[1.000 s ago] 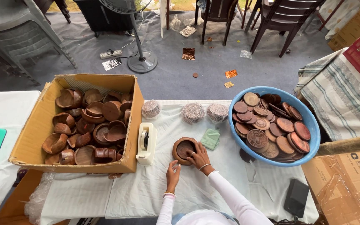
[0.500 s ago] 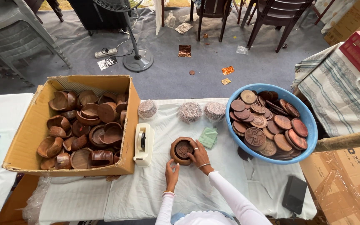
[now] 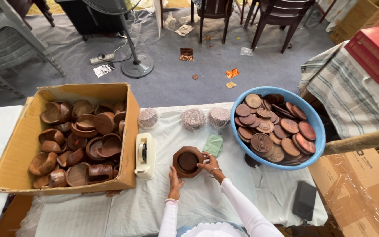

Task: The person picks up small, round wooden items from a blue basin and wipes them with a green cloth. The person also handles a small wooden bowl, wiping its interior and exterior surfaces. The cleaned items are placed on the table.

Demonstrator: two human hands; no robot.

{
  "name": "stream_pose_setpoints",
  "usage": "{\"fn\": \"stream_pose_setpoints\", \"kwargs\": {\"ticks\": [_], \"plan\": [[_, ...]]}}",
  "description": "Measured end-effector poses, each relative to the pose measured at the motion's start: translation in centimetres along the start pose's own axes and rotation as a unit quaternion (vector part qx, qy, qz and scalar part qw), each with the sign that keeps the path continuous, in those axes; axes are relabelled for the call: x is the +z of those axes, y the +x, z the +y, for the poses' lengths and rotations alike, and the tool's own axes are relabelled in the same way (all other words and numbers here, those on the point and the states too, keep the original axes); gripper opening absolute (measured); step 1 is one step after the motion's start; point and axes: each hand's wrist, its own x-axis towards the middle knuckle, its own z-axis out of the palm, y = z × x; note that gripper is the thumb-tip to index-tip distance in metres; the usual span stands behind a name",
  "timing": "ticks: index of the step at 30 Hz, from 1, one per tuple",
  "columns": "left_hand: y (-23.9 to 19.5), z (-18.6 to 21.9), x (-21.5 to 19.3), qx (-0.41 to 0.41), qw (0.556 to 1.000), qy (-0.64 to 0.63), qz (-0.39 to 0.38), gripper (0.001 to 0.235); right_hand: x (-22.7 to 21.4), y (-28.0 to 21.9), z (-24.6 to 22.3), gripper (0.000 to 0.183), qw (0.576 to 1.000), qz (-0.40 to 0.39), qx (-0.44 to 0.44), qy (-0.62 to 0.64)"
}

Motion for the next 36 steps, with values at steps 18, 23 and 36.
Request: {"fn": "stream_pose_setpoints", "kwargs": {"ticks": [18, 23, 36], "plan": [[-1.8, -1.7, 1.8, 0.06, 0.979, -0.155, -0.12, 0.083, -4.4, -11.5, -6.0, 0.05, 0.854, 0.107, -0.458, -0.225], [-1.1, -0.8, 1.0, 0.072, 0.995, -0.029, -0.064, 0.09, -3.8, -10.2, -8.3, 0.053, 0.918, 0.039, -0.359, -0.164], [1.7, -0.3, 1.8, 0.406, 0.864, 0.275, 0.116, 0.071, -3.0, -9.5, -0.7, 0.07, 0.849, -0.009, -0.35, -0.396]]}}
